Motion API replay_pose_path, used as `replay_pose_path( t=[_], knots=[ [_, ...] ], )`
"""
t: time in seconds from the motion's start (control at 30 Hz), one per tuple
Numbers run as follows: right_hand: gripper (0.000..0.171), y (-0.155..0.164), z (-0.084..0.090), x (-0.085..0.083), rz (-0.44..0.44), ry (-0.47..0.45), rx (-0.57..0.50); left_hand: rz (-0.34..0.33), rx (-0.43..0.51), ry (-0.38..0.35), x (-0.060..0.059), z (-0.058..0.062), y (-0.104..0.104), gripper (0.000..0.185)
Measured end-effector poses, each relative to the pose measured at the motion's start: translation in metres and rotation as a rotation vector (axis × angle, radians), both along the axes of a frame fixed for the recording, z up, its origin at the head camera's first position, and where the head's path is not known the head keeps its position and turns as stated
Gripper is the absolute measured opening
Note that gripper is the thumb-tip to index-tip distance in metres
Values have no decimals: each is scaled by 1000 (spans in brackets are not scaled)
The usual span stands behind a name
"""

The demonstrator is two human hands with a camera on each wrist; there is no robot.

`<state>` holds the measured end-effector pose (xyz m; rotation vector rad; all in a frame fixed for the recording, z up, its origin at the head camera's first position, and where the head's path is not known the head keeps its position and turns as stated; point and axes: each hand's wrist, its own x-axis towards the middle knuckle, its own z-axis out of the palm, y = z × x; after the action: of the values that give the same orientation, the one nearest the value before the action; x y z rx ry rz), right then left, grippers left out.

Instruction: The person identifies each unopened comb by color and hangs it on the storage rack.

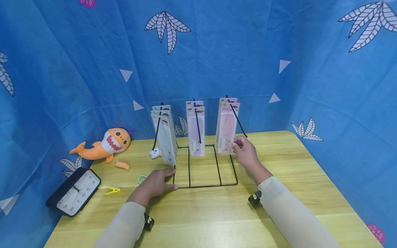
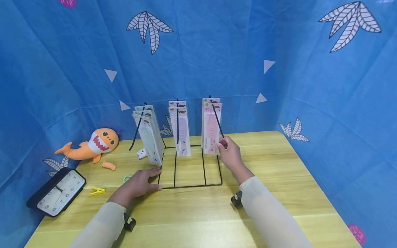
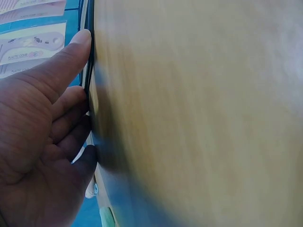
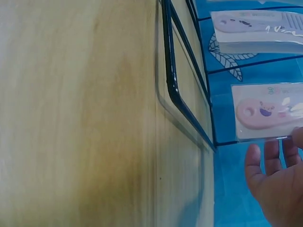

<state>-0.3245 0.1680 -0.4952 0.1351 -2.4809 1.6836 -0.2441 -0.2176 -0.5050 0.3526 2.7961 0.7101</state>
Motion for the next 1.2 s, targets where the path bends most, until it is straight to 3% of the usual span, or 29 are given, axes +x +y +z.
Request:
replay_pose_path(
  t=[0.7,1.2],
  knots=[
    [20,-1,-3,2,-31,-12,-23,2,12,-9,0,0,-2,74],
    [21,1,-2,5,-49,-9,30,32,15,-29,0,-1,0,76]
  ],
)
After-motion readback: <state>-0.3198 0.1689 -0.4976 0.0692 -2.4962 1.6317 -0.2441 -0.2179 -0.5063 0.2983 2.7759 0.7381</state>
